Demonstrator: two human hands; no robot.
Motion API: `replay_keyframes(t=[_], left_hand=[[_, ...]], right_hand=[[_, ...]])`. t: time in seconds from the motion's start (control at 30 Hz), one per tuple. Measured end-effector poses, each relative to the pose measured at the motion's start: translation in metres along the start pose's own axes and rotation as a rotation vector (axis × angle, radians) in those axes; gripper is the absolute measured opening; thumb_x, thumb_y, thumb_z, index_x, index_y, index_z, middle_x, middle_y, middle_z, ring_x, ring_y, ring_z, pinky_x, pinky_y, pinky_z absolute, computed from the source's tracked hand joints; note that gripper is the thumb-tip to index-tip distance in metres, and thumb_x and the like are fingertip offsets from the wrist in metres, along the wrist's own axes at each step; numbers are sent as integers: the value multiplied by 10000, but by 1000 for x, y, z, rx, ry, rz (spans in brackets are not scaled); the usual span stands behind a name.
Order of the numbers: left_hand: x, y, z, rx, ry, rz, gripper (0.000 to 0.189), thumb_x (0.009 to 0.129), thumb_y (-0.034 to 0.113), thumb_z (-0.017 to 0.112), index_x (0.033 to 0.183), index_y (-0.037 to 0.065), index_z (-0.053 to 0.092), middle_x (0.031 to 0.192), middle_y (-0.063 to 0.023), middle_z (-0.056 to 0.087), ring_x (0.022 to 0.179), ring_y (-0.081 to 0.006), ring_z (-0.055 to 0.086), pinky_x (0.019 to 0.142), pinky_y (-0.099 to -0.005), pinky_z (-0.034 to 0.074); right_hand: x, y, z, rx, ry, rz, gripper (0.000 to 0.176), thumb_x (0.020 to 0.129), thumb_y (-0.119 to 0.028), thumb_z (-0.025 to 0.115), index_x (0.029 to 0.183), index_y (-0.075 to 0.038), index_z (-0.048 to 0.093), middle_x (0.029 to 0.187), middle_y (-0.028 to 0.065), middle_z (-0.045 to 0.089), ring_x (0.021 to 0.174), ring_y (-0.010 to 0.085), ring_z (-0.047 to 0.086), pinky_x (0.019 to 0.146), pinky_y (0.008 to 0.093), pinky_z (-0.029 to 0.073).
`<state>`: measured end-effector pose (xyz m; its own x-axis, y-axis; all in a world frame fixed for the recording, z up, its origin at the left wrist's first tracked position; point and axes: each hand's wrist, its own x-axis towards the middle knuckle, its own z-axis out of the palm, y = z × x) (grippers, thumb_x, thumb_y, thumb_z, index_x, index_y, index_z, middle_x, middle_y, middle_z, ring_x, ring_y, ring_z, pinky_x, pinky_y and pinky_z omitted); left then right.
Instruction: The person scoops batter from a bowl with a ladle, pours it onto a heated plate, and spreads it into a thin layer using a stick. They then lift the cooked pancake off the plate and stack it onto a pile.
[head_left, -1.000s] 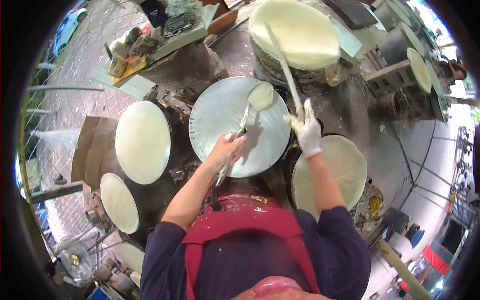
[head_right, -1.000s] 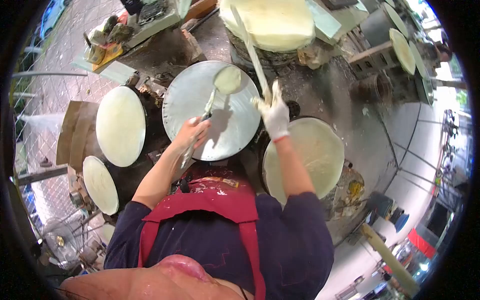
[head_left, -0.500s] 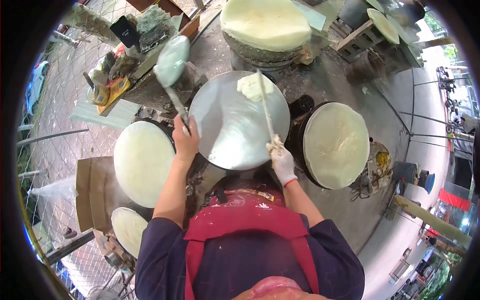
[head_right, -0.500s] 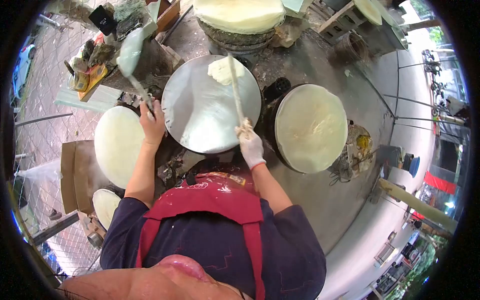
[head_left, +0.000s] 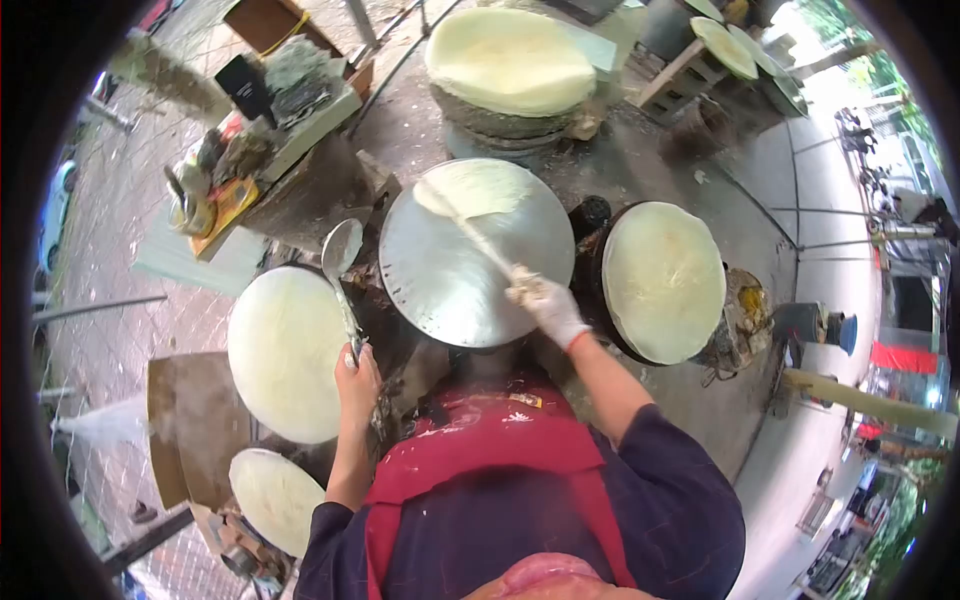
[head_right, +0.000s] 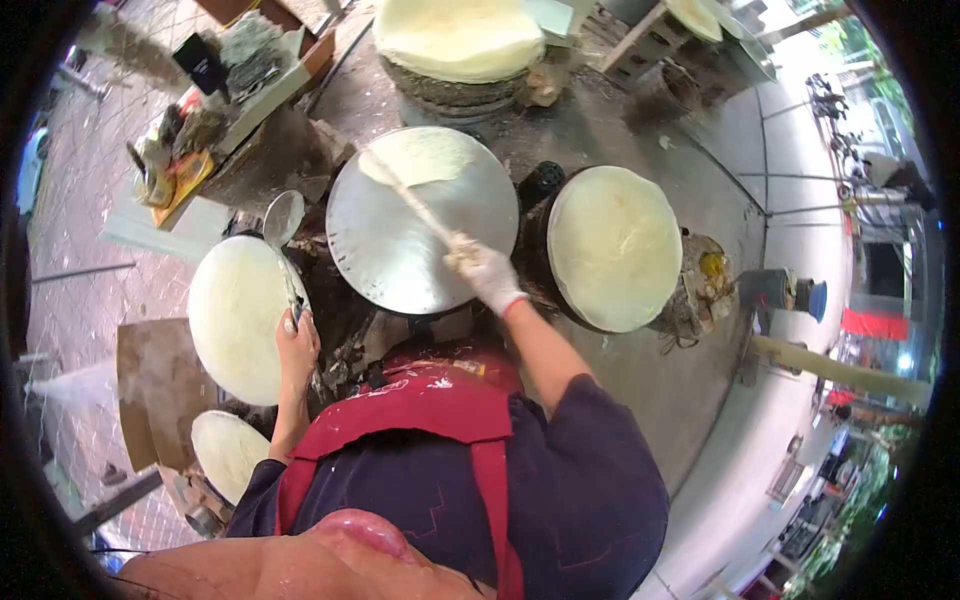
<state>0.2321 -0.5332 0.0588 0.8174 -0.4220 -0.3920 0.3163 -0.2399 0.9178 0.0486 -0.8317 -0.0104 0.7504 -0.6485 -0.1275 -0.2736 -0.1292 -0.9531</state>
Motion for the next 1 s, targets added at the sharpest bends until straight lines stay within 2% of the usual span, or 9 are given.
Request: replay_keyframes(t=[0.1, 0.3, 0.4, 0.5, 0.53, 0.57, 0.67, 0.8, 1.0], left_hand=[[-15, 2, -1, -23, 94, 0, 121, 960, 138, 493, 851, 85, 485, 561, 64, 385, 399, -26, 341, 354, -201, 288], [-37, -1, 24, 3, 210, -42, 133, 961, 143, 492, 860, 56, 487, 563, 54, 389, 397, -33, 341, 352, -207, 294], [-51, 4, 39, -29, 246, -80, 142, 963, 147, 487, 849, 62, 478, 560, 55, 384, 399, -31, 342, 353, -206, 297], [-62, -6, 49, -26, 285, -23, 155, 964, 150, 487, 829, 78, 464, 550, 60, 370, 398, -27, 338, 350, -203, 295], [-66, -7, 53, -37, 302, -44, 159, 964, 152, 488, 824, 83, 460, 550, 62, 370, 398, -26, 339, 350, -202, 293], [-67, -9, 59, -55, 323, -57, 164, 964, 155, 489, 819, 88, 456, 550, 63, 369, 398, -26, 340, 349, -200, 292], [-85, -8, 70, -73, 358, -115, 169, 965, 160, 492, 814, 96, 452, 553, 64, 376, 398, -25, 347, 347, -196, 292], [-98, -16, 75, -43, 404, -93, 173, 963, 157, 497, 808, 97, 448, 560, 59, 395, 393, -31, 358, 339, -203, 302], [-118, -17, 79, -55, 468, -190, 158, 954, 149, 496, 816, 84, 454, 557, 51, 396, 387, -40, 361, 328, -220, 320]], right_hand=[[29, 49, -54, 487, 118, 182, 265, 916, -143, 568, 1131, 2, 622, 950, 39, 643, 796, 66, 569, 789, 242, 494], [39, 29, -25, 138, -332, 168, 326, 901, -181, 606, 1161, 15, 620, 1146, 95, 645, 1000, 104, 594, 895, 240, 459], [57, 28, -66, -19, -273, 20, 334, 887, -175, 625, 1169, 4, 615, 1176, 98, 640, 1055, 136, 591, 940, 250, 444], [107, 44, -107, 295, -363, 238, 293, 882, -119, 614, 1141, 18, 623, 1187, 82, 638, 1043, 133, 598, 934, 264, 454], [106, 32, -100, -58, -404, -126, 263, 876, -64, 590, 1116, 39, 622, 1094, 82, 661, 953, 134, 611, 869, 254, 472], [106, 45, -89, 19, -525, -22, 265, 870, -85, 609, 1110, 17, 650, 921, -16, 651, 827, 64, 568, 786, 207, 455], [87, 39, -76, 335, -653, 450, 318, 845, -102, 654, 1142, 13, 641, 981, 2, 655, 828, 53, 562, 782, 217, 459], [132, 25, -112, -16, -570, -136, 302, 853, -114, 641, 1104, 54, 633, 1021, 53, 671, 889, 100, 602, 851, 248, 464], [137, 31, -89, 216, -865, 316, 314, 852, -50, 638, 1146, 56, 612, 983, 41, 653, 867, 68, 589, 776, 208, 463]])
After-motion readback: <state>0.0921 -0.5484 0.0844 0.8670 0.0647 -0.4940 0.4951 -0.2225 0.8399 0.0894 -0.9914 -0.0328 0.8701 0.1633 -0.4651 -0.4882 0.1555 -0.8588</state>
